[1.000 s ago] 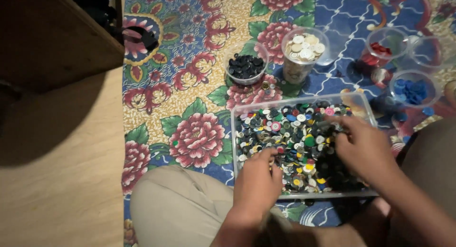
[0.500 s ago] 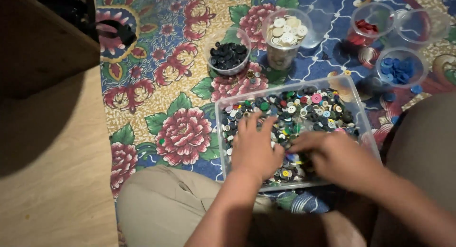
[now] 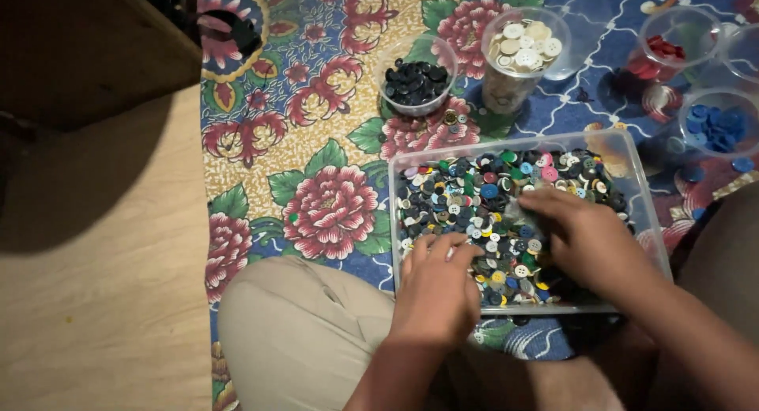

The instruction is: Sorting various buttons from a large mixed container into smaller categorized containers by hand.

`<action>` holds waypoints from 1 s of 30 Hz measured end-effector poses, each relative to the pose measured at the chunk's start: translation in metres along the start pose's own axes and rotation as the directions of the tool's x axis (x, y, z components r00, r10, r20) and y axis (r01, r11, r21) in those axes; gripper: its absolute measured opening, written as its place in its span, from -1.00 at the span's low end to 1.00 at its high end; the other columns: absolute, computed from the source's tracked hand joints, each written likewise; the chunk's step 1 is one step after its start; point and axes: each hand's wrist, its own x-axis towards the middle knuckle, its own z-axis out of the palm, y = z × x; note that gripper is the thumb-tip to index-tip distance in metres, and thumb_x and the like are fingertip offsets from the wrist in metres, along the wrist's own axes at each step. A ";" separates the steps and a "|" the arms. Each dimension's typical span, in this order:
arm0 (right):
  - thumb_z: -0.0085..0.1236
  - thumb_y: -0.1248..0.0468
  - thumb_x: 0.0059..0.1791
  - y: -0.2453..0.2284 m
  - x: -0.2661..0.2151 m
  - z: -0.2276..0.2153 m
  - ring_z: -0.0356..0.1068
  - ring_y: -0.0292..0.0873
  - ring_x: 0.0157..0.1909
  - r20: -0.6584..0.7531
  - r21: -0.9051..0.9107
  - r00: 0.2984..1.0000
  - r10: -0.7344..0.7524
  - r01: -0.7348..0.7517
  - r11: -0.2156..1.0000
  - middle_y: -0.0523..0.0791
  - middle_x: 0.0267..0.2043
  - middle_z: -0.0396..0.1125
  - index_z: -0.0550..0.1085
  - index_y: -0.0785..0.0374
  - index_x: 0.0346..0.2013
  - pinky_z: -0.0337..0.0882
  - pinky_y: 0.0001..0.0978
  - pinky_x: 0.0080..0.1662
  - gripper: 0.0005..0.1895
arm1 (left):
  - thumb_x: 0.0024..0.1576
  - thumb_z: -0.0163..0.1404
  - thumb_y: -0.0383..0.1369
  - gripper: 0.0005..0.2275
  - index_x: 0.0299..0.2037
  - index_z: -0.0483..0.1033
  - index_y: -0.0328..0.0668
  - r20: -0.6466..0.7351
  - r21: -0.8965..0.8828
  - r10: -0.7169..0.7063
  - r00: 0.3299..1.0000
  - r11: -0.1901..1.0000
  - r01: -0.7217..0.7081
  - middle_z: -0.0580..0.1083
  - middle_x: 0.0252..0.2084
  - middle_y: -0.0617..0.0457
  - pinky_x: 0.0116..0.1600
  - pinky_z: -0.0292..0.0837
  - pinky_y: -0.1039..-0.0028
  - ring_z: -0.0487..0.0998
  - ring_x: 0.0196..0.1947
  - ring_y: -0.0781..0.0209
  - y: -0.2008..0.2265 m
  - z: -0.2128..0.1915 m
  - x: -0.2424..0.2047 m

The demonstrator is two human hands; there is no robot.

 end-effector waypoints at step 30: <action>0.35 0.22 -0.10 0.010 0.007 -0.017 0.40 -0.13 -0.51 -0.014 0.014 0.982 0.187 -0.187 0.982 -0.16 -0.25 0.49 0.67 0.06 -0.07 0.41 -0.28 -0.33 -0.70 | 0.00 -0.09 -0.52 -0.51 0.21 0.43 -0.18 -0.025 0.043 0.133 0.991 0.990 -0.132 0.31 0.38 0.01 0.34 0.11 0.03 0.25 0.27 -0.16 0.044 0.007 0.075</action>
